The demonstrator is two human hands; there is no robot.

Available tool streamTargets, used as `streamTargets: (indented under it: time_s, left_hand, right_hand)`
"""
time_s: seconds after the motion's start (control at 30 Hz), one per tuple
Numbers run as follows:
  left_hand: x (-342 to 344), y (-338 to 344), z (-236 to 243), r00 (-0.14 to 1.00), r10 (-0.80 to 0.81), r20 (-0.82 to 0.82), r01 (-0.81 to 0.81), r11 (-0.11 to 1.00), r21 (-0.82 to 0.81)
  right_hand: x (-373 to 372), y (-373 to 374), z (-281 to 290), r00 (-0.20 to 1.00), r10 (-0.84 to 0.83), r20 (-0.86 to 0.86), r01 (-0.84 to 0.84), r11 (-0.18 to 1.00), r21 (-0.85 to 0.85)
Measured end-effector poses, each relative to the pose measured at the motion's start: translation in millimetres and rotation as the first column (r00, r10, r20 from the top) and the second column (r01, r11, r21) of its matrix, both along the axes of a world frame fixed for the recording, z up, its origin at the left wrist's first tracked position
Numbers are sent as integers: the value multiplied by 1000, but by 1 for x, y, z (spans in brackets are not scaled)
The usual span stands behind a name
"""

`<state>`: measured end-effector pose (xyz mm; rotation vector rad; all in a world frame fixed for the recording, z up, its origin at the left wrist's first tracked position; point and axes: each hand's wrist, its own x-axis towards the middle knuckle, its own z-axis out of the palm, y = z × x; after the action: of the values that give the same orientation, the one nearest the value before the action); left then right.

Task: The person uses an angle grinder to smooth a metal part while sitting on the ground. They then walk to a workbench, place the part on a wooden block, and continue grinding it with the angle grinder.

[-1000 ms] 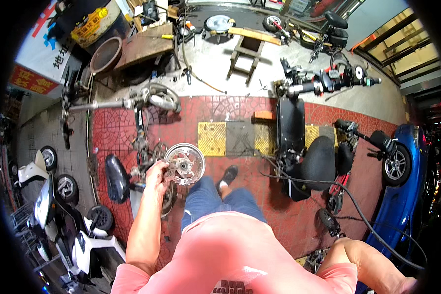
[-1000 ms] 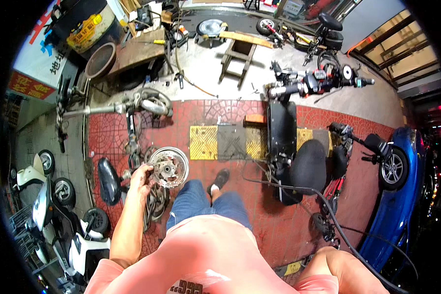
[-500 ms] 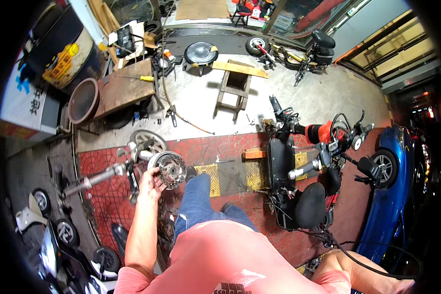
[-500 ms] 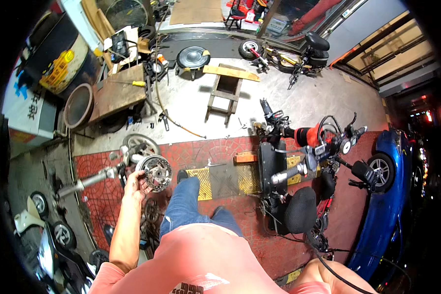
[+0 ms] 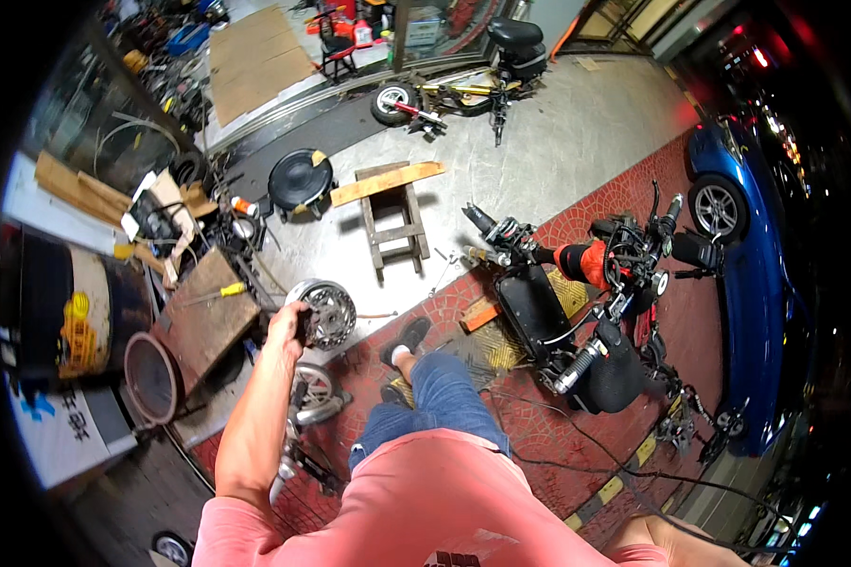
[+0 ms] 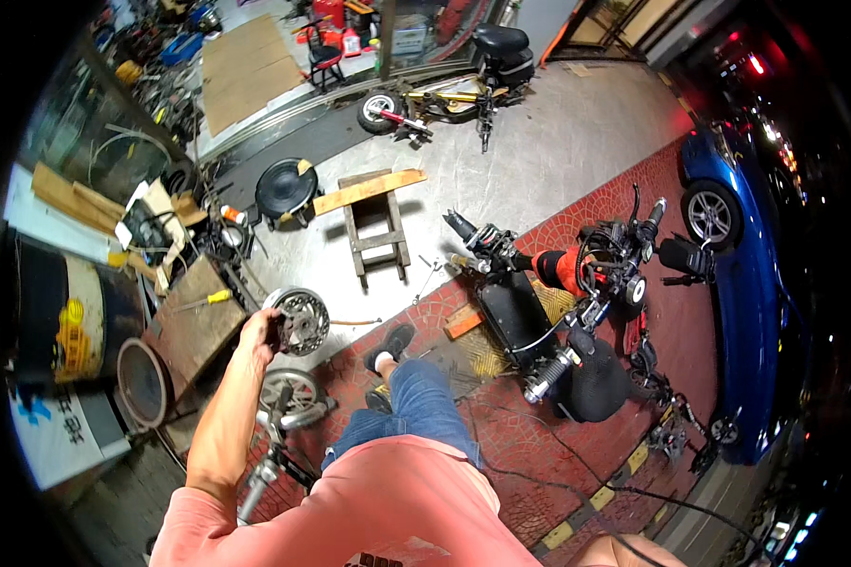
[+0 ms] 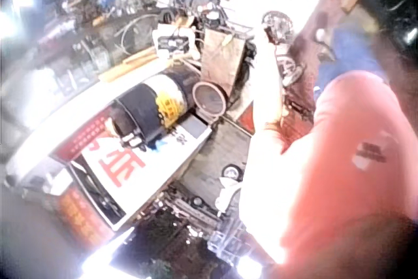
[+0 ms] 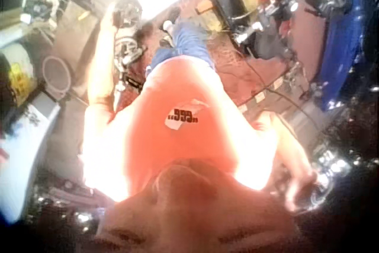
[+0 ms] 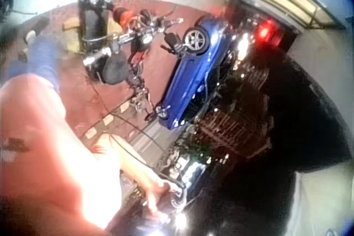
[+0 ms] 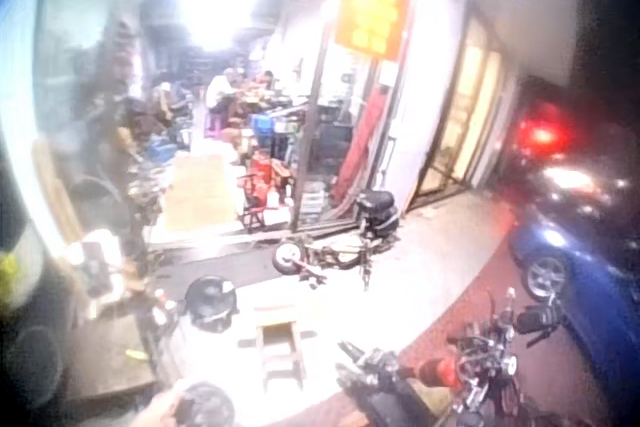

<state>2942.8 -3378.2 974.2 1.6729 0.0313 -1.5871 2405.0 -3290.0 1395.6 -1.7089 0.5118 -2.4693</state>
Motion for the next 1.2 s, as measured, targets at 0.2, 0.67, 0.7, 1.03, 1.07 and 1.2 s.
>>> streamTargets:
  time_s: [0.2, 0.67, 0.7, 1.03, 1.07, 1.2]
  left_hand:
    - [-10, -172, -5, 1000, -16, -10, 15, 998, -67]
    - [-10, -428, -64, 918, -328, -224, 326, 944, -47]
    - [-8, -440, -70, 910, -328, -254, 326, 944, -51]
    - [-4, -549, 27, 910, -305, -280, 360, 917, 171]
    - [6, -563, 17, 889, -356, -288, 408, 902, 143]
    - [25, -606, 58, 836, -507, -207, 538, 833, 132]
  right_hand:
    - [11, -34, -10, 983, -171, 64, 170, 985, 10]
    - [105, -116, 7, 870, -492, 23, 489, 868, 87]
    - [117, -120, 10, 858, -513, 21, 509, 856, 98]
    - [277, -202, 33, 677, -735, -24, 719, 655, 232]
    - [292, -207, 38, 659, -751, -23, 730, 633, 259]
    - [339, -218, 58, 581, -813, -25, 772, 542, 332]
